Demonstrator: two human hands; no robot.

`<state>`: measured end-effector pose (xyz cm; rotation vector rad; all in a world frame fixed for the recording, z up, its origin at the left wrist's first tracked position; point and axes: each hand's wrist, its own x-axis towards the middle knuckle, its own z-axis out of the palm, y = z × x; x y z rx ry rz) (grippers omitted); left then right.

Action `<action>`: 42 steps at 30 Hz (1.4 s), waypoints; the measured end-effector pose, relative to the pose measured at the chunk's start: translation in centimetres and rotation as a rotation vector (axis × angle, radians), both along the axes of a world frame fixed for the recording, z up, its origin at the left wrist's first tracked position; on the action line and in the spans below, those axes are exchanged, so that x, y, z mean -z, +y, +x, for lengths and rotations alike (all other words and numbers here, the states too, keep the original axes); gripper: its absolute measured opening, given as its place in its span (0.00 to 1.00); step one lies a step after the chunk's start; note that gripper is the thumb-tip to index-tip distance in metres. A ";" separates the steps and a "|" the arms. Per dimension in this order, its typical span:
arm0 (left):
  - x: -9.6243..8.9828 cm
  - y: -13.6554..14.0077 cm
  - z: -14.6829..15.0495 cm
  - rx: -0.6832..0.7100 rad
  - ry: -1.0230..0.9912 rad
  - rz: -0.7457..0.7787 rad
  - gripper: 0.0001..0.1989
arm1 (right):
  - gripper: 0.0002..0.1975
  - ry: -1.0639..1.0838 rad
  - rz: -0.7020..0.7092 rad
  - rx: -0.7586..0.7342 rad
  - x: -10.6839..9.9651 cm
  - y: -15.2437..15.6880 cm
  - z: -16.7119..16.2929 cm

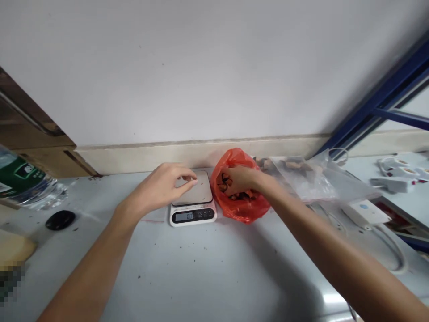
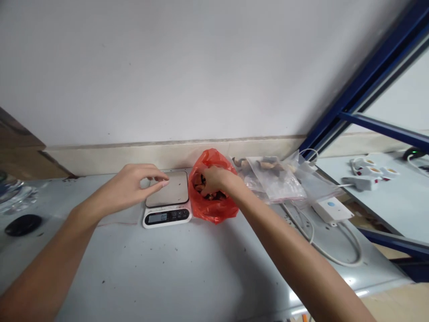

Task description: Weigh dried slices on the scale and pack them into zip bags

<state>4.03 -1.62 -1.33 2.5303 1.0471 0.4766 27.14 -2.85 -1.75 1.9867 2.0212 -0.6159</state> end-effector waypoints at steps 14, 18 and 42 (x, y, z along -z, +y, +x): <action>-1.4 1.2 -4.0 -0.158 0.249 -0.191 0.21 | 0.09 0.097 0.039 0.009 0.1 0.0 -1.7; -1.6 1.1 -4.1 -0.150 0.245 -0.188 0.21 | 0.08 0.052 0.060 0.001 0.2 0.2 -1.0; -1.8 1.7 -6.3 -0.216 0.542 -0.413 0.33 | 0.15 0.293 0.150 -0.080 -2.2 0.9 -7.8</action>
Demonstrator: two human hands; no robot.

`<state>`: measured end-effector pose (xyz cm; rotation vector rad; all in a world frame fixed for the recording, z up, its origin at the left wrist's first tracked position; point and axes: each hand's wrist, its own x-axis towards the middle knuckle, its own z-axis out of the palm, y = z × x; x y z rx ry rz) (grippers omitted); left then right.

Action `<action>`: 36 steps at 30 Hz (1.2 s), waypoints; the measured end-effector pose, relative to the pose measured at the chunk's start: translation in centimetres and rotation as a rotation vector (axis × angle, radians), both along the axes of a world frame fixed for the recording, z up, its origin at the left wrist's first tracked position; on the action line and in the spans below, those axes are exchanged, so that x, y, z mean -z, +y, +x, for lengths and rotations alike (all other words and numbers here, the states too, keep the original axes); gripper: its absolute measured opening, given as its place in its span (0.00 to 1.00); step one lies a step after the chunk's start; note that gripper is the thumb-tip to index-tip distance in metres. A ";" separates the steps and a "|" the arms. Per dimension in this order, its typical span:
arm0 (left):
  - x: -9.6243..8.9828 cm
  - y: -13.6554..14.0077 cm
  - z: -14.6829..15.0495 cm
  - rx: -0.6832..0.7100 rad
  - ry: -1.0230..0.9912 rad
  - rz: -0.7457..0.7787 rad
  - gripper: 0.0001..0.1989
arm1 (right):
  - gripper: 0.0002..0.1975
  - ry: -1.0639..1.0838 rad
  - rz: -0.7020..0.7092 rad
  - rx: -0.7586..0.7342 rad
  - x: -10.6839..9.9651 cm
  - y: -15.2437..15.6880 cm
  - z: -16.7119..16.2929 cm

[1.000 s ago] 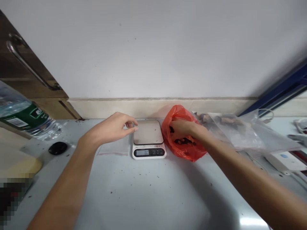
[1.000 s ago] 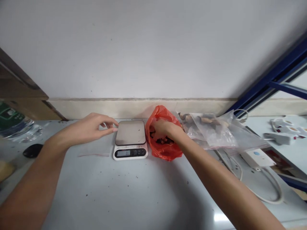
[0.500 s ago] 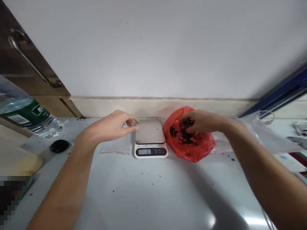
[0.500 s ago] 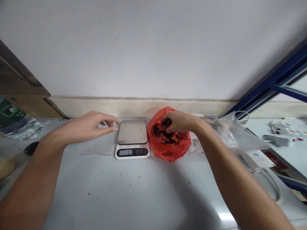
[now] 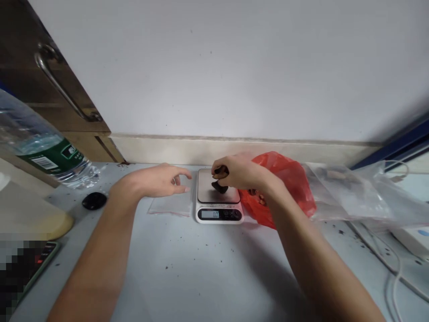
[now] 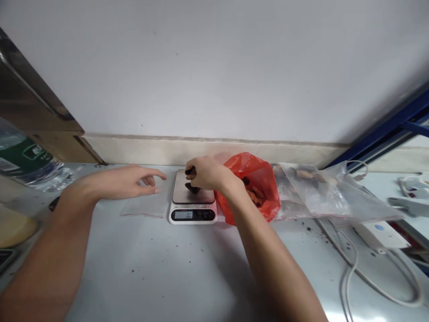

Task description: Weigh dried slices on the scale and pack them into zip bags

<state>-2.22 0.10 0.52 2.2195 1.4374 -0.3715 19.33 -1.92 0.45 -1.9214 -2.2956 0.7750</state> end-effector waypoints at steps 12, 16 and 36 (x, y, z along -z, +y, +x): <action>0.4 0.0 0.6 0.023 0.008 -0.022 0.30 | 0.29 -0.003 -0.128 -0.021 0.8 0.1 0.3; 0.5 0.1 0.6 0.013 0.023 -0.028 0.30 | 0.27 0.004 -0.098 0.076 0.3 -0.1 1.1; 3.5 0.6 2.2 0.014 0.209 -0.104 0.11 | 0.04 -0.261 -0.170 0.065 -0.3 -1.6 1.5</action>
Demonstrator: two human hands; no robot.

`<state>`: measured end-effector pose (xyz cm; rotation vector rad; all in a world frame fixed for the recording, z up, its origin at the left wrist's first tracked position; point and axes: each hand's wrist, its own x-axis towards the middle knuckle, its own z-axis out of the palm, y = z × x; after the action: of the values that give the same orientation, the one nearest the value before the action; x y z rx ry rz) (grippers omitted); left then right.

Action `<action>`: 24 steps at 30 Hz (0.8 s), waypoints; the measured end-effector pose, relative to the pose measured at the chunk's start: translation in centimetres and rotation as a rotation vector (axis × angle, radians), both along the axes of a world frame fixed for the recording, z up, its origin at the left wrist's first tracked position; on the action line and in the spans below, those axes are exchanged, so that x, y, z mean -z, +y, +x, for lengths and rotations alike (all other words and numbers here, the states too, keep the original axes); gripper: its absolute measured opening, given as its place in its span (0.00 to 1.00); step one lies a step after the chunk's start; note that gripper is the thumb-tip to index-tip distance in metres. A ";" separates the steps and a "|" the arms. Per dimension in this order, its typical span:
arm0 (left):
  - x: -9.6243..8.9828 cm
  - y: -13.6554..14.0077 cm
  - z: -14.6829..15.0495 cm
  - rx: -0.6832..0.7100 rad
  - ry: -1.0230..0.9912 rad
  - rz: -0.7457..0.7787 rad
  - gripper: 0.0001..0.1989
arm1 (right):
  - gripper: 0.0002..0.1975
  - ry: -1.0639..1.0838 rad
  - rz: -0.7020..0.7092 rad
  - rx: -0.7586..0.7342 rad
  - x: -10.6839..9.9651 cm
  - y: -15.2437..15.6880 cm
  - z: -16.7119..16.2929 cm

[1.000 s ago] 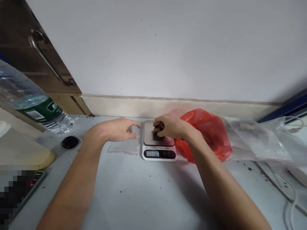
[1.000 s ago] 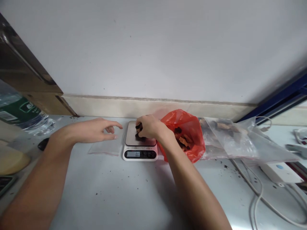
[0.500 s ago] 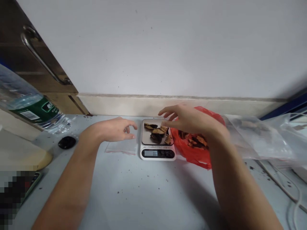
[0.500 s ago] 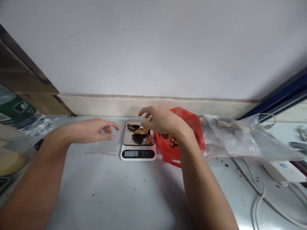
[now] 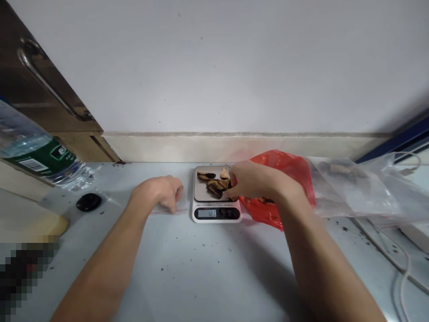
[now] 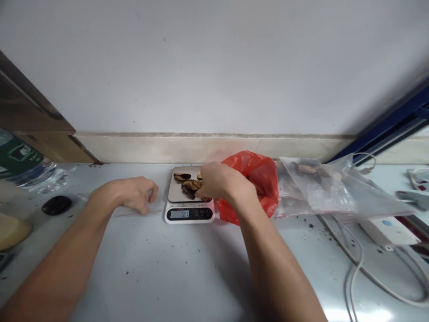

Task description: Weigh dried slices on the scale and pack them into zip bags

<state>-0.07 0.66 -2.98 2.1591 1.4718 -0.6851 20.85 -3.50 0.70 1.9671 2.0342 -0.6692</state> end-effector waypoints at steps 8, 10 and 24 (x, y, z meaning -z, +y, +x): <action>-1.4 0.6 -1.8 -0.033 -0.084 -0.038 0.16 | 0.05 0.131 -0.016 0.026 -0.2 0.2 0.6; -2.0 0.7 -2.4 -0.038 -0.142 -0.021 0.15 | 0.05 0.155 0.039 0.063 -0.9 -0.3 1.9; -3.1 0.4 -3.2 -0.031 -0.268 0.132 0.22 | 0.11 0.340 0.137 -0.108 -1.3 0.1 4.4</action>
<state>-3.22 1.05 0.07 2.2180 1.4368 -0.2799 25.27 -3.37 1.97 1.9034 2.4227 -0.9147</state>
